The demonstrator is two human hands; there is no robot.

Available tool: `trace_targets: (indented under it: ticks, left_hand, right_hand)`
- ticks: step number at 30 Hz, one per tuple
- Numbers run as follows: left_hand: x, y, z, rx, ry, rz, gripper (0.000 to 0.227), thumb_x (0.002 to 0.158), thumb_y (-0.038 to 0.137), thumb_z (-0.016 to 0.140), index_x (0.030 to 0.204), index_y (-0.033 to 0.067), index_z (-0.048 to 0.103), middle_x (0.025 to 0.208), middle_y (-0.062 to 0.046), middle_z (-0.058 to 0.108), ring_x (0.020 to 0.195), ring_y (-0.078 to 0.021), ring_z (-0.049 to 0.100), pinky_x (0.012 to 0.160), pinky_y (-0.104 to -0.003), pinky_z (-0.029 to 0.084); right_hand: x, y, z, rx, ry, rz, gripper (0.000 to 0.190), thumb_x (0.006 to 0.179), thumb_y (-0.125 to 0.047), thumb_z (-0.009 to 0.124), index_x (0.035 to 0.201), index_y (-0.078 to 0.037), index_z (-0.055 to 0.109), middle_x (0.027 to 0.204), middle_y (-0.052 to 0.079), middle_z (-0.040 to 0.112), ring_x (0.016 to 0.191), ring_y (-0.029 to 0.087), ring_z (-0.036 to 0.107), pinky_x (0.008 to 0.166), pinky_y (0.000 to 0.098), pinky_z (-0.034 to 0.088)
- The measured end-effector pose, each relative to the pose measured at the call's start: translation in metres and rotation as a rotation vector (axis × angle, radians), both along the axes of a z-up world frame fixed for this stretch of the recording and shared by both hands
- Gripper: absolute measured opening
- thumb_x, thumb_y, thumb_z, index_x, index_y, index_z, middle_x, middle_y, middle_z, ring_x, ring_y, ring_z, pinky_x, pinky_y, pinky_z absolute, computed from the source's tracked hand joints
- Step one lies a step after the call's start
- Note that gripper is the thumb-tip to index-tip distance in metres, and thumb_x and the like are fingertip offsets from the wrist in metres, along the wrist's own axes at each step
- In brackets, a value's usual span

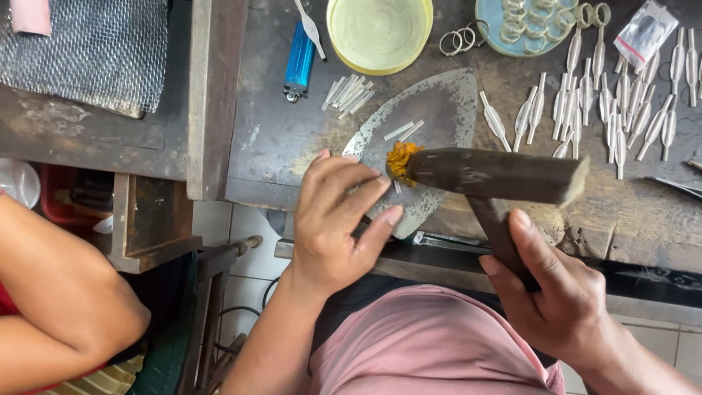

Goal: Hammering and shaping small silver wire components on a metal anvil at a jewelry workshop.

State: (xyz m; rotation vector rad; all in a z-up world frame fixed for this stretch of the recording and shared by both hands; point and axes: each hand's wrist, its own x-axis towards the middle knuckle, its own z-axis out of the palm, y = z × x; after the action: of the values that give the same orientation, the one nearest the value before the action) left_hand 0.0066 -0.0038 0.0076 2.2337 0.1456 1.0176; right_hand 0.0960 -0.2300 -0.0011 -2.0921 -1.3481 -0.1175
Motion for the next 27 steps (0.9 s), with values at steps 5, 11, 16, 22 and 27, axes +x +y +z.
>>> trace_targets:
  ticks: [5, 11, 16, 22, 27]
  left_hand:
    - [0.001, 0.0, 0.001, 0.256, 0.242, -0.089, 0.031, 0.084, 0.034, 0.057, 0.097, 0.005, 0.06, 0.109, -0.008, 0.059, 0.108, -0.0331, 0.051, 0.096, -0.052, 0.027]
    - [-0.006, 0.009, 0.002, 0.281, 0.284, -0.311, 0.032, 0.079, 0.023, 0.076, 0.1, 0.0052, 0.058, 0.112, -0.008, 0.058, 0.11, -0.0369, 0.051, 0.095, -0.062, 0.023]
    - [-0.003, 0.015, 0.011, 0.112, 0.191, -0.464, 0.006, 0.087, 0.002, 0.054, 0.087, 0.0013, 0.061, 0.098, -0.012, 0.063, 0.099, -0.0345, 0.058, 0.092, -0.059, 0.032]
    - [0.019, 0.026, 0.029, -0.084, 0.196, -0.317, 0.003, 0.081, 0.004, 0.058, 0.079, 0.0032, 0.058, 0.077, -0.009, 0.062, 0.077, -0.0257, 0.062, 0.082, -0.043, 0.048]
    - [0.047, 0.047, 0.026, 0.059, 0.276, -0.031, 0.009, 0.075, -0.002, 0.065, 0.083, -0.003, 0.061, 0.074, -0.012, 0.062, 0.065, -0.0223, 0.057, 0.061, -0.031, 0.051]
  right_hand:
    - [0.009, 0.016, 0.002, 0.116, 0.354, -0.111, 0.064, 0.078, -0.002, 0.059, 0.134, -0.003, 0.027, 0.063, 0.001, 0.059, 0.044, 0.003, 0.049, 0.047, 0.0162, 0.045]
    - [0.02, 0.031, 0.007, 0.208, 0.699, 0.039, 0.067, 0.081, 0.001, 0.049, 0.137, -0.018, 0.019, 0.065, 0.007, 0.052, 0.039, 0.005, 0.045, 0.042, 0.0139, 0.044]
    - [0.005, 0.042, 0.018, 0.235, 0.791, -0.326, 0.07, 0.071, 0.001, 0.056, 0.134, -0.014, 0.031, 0.059, 0.007, 0.052, 0.04, 0.005, 0.044, 0.041, 0.0124, 0.042]
    - [0.002, 0.036, 0.027, 0.074, 0.916, -0.518, 0.073, 0.065, 0.0, 0.059, 0.133, -0.018, 0.038, 0.065, 0.01, 0.063, 0.046, 0.011, 0.056, 0.052, 0.0198, 0.046]
    - [0.003, 0.022, -0.003, 0.328, 1.043, -0.295, 0.079, 0.063, -0.001, 0.063, 0.135, -0.021, 0.035, 0.069, 0.011, 0.065, 0.053, 0.009, 0.063, 0.056, 0.0141, 0.05]
